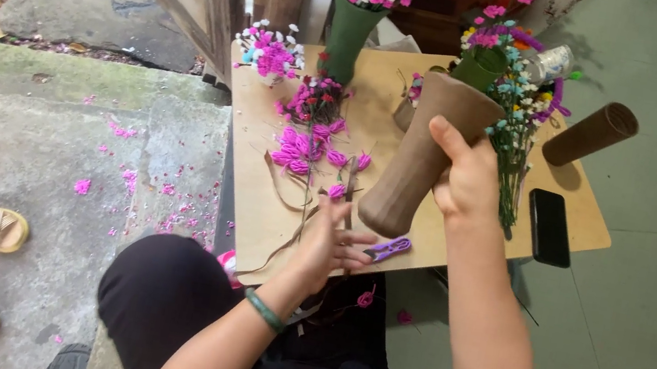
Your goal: Preparing a floral arrangement by wrapping a vase with tape and organizing flowers on a table.
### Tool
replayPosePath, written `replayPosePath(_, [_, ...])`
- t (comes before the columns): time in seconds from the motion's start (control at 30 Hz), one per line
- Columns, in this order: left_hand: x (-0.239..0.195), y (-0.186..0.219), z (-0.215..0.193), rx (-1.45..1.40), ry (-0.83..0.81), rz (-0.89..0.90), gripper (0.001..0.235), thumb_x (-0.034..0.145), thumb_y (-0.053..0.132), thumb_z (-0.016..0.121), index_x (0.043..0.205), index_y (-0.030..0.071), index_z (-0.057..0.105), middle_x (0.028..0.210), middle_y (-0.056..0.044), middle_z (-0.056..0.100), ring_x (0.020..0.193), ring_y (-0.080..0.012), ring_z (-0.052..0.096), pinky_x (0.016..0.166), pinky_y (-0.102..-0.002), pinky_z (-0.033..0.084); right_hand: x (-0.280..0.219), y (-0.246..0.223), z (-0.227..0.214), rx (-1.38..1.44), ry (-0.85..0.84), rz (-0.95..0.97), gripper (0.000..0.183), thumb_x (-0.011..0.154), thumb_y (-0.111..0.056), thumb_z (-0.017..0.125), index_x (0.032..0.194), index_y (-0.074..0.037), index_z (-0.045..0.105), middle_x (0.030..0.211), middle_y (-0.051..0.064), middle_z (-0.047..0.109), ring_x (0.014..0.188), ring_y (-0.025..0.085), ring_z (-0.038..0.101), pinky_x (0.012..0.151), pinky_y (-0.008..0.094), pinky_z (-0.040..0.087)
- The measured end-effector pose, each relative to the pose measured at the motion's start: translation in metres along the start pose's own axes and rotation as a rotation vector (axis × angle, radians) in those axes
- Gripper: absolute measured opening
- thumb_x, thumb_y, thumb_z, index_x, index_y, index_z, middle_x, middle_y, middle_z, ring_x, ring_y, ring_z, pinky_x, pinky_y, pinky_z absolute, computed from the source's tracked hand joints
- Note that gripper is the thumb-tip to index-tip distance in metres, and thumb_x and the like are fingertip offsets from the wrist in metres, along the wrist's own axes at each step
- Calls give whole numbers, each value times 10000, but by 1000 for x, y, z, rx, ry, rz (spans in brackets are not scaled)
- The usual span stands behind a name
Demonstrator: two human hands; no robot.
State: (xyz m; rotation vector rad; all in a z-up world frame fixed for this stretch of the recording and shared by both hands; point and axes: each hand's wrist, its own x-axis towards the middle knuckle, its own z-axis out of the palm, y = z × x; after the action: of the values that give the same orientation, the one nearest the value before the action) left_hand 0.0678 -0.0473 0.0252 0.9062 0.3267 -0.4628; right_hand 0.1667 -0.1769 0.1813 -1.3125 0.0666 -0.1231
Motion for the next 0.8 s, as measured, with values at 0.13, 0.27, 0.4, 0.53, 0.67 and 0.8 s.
replayPosePath(0.13, [-48,30,-9,-79,133,99,780,1003,676,160,1546,170,400,1149,-244,714,887,-342,753,751,-409,635,53,18,-24,10,45,78,869,813,-216,968,1363,135,394,1248,286,549,1156,361,595,953,602,486])
replayPosePath(0.27, [-122,71,-19,-155,186,382,688,1009,533,283,1509,68,364,1139,-288,681,895,-350,714,786,-398,592,76,19,-19,88,125,93,742,677,-131,960,1264,34,537,1181,212,662,1064,339,687,879,536,581])
replayPosePath(0.4, [-176,81,-52,-233,167,798,454,1030,318,498,1382,31,480,1135,-307,671,922,-362,696,825,-390,578,102,48,-9,62,23,-149,668,687,-93,914,1235,-110,532,1176,106,677,1051,256,668,903,416,613])
replayPosePath(0.53, [-186,74,-70,-179,341,885,463,1009,238,510,1419,32,446,1147,-296,663,898,-345,692,843,-371,553,121,72,9,106,-97,-337,598,702,-49,936,1170,-124,573,1139,90,681,1033,232,658,859,394,612])
replayPosePath(0.67, [-185,66,-73,-177,444,842,404,1012,151,471,1400,49,423,1113,-286,668,884,-340,684,845,-386,561,135,82,28,-40,-157,-557,814,747,-22,958,1352,-146,427,1314,140,578,1186,286,592,1010,434,573])
replayPosePath(0.8, [-187,63,-71,-151,436,862,439,996,131,480,1416,28,406,1102,-303,668,868,-338,679,851,-395,564,153,96,37,-134,-192,-681,902,794,-7,946,1441,-146,334,1415,164,501,1293,316,539,1080,451,531])
